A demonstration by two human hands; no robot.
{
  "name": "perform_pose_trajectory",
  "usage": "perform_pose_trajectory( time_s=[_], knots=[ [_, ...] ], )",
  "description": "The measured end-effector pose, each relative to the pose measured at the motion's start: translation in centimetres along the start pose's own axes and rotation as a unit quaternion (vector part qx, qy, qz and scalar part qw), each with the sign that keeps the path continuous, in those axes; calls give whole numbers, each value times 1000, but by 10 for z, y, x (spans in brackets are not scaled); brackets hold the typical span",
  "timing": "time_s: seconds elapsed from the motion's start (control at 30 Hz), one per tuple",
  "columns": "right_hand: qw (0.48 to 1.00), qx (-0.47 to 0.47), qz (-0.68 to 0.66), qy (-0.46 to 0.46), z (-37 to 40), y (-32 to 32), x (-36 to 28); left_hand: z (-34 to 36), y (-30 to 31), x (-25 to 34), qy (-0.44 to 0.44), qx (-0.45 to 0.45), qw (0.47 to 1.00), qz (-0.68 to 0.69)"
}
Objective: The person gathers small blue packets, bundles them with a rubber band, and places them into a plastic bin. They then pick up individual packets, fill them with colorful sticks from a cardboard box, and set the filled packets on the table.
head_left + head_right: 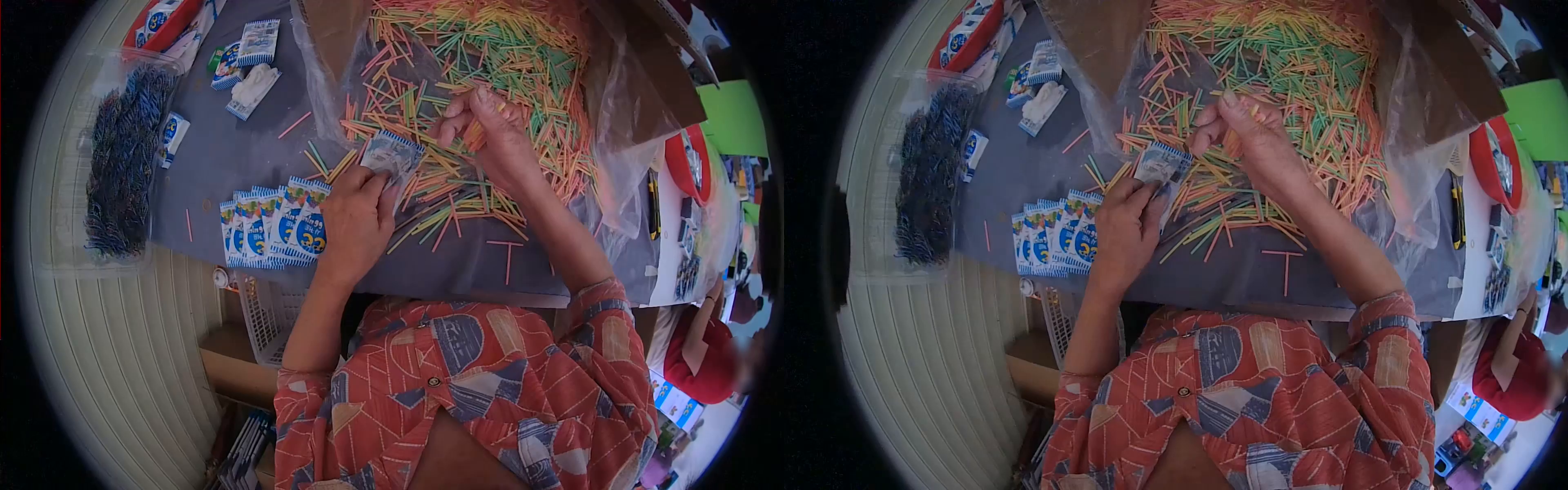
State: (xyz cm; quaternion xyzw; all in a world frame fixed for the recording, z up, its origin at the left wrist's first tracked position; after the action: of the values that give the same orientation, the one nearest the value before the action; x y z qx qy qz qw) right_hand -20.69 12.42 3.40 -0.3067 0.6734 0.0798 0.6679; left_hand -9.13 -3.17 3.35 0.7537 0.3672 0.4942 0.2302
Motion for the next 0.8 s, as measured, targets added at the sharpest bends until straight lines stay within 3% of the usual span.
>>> perform_pose_trajectory(
  time_s=[0.07,0.1,0.17,0.23,0.37,0.5,0.6,0.7,0.8],
  knots=[
    [999,-23,-41,19,3,-3,6,-1,-1,-7,3,-9,1000,2],
    [999,-24,-40,19,2,-8,6,0,-3,-16,25,-10,997,72],
    [992,39,-94,78,1,-17,-5,-3,-5,-21,42,-11,989,142],
    [990,40,-81,112,1,-33,-23,-5,3,-20,62,48,962,263],
    [986,-25,-9,164,-1,-59,-42,-11,8,-6,49,77,955,282],
    [988,-55,49,132,-3,-70,-35,-14,11,4,0,121,942,314],
    [978,-134,88,130,-2,-76,-27,-15,11,5,-25,128,944,304],
    [974,-98,138,152,3,-75,-38,-15,4,-1,-19,115,937,328],
    [987,-51,63,138,2,-68,-45,-9,-9,-7,7,118,909,400]
  ],
)
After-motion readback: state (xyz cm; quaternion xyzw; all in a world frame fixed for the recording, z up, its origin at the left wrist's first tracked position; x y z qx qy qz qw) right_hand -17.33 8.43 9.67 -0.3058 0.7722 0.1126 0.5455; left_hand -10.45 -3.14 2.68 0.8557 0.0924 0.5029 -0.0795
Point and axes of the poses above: each hand's wrist, its own z-axis away from the middle knuckle, its own y-axis out of the back of the hand, x = y × z, the point moved 8 cm from there along -z, towards the middle knuckle
